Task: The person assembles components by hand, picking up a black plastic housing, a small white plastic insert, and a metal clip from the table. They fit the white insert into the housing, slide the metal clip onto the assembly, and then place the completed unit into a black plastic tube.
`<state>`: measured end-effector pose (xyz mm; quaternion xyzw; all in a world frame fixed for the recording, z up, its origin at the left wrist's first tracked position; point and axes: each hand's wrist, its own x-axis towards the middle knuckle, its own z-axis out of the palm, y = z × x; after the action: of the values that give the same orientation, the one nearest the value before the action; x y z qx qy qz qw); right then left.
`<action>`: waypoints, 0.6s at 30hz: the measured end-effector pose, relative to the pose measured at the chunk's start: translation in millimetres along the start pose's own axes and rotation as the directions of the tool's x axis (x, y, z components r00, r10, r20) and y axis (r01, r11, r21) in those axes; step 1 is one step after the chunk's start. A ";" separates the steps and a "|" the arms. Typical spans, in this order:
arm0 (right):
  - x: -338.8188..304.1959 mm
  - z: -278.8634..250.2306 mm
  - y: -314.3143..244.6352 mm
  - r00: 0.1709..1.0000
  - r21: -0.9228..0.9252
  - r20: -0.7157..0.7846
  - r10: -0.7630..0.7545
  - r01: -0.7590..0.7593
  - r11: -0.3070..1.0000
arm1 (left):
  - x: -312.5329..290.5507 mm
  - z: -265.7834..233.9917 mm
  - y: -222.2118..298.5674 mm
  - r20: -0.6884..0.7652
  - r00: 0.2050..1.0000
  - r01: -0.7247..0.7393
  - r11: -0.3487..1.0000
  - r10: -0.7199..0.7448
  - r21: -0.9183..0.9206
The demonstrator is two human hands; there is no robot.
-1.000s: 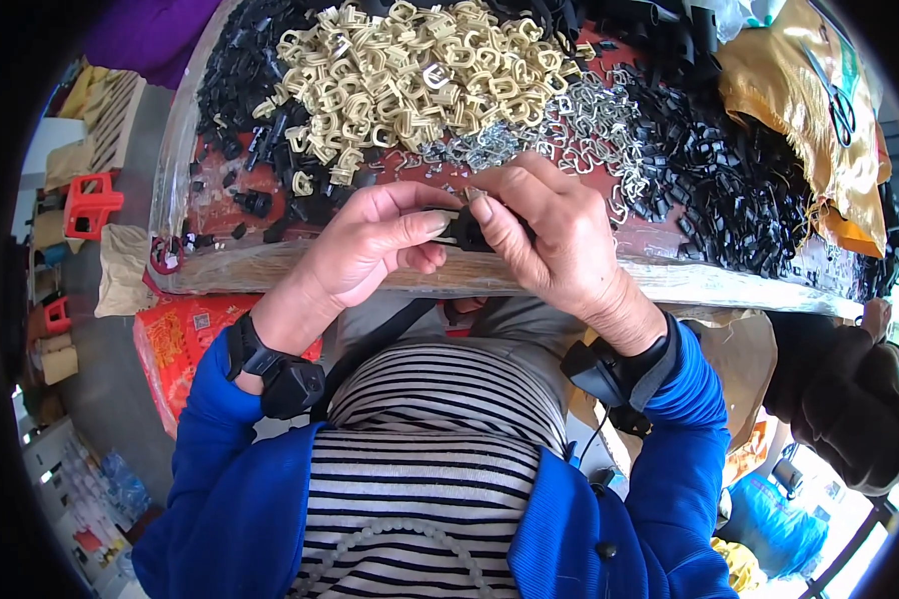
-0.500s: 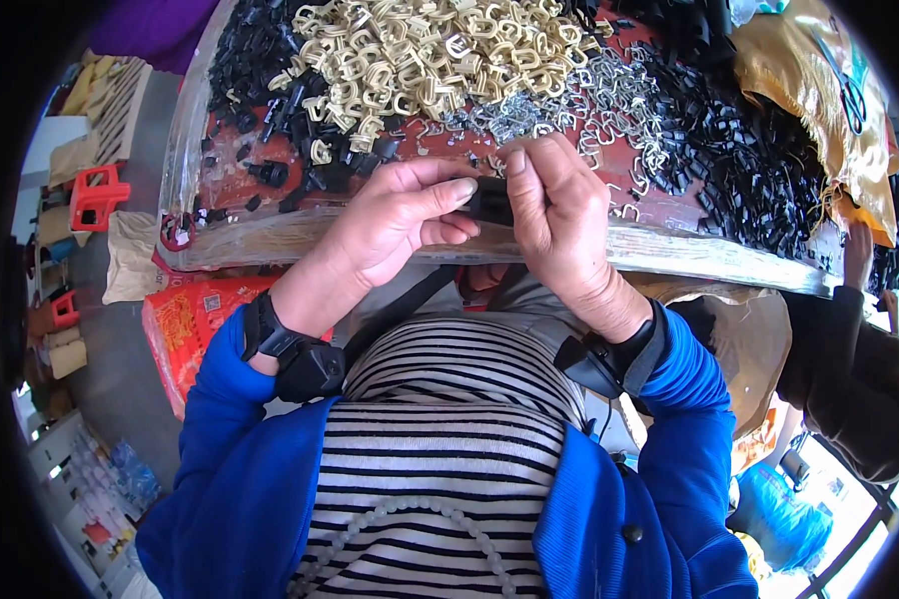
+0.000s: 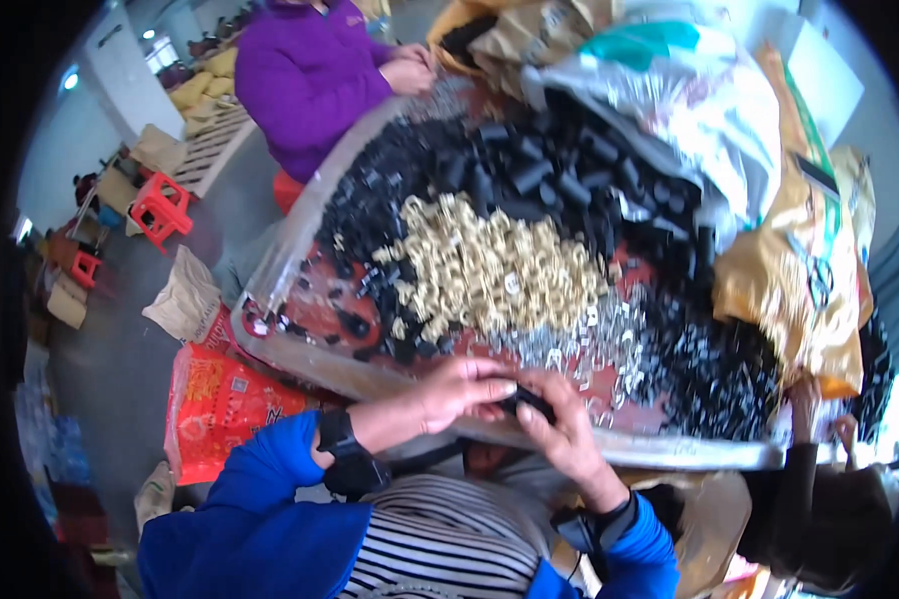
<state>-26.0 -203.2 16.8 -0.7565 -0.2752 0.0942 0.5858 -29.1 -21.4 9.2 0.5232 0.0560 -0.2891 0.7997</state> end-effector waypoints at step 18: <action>11.0 -13.1 -6.3 0.963 -0.140 0.107 -0.247 0.261 0.955 | 11.7 11.5 3.5 0.125 0.988 0.099 0.994 -0.093 -0.046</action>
<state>-12.7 -207.3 28.6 -0.7524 -0.4021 0.0299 0.5208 -20.1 -35.1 12.6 0.4801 0.0393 -0.3573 0.8002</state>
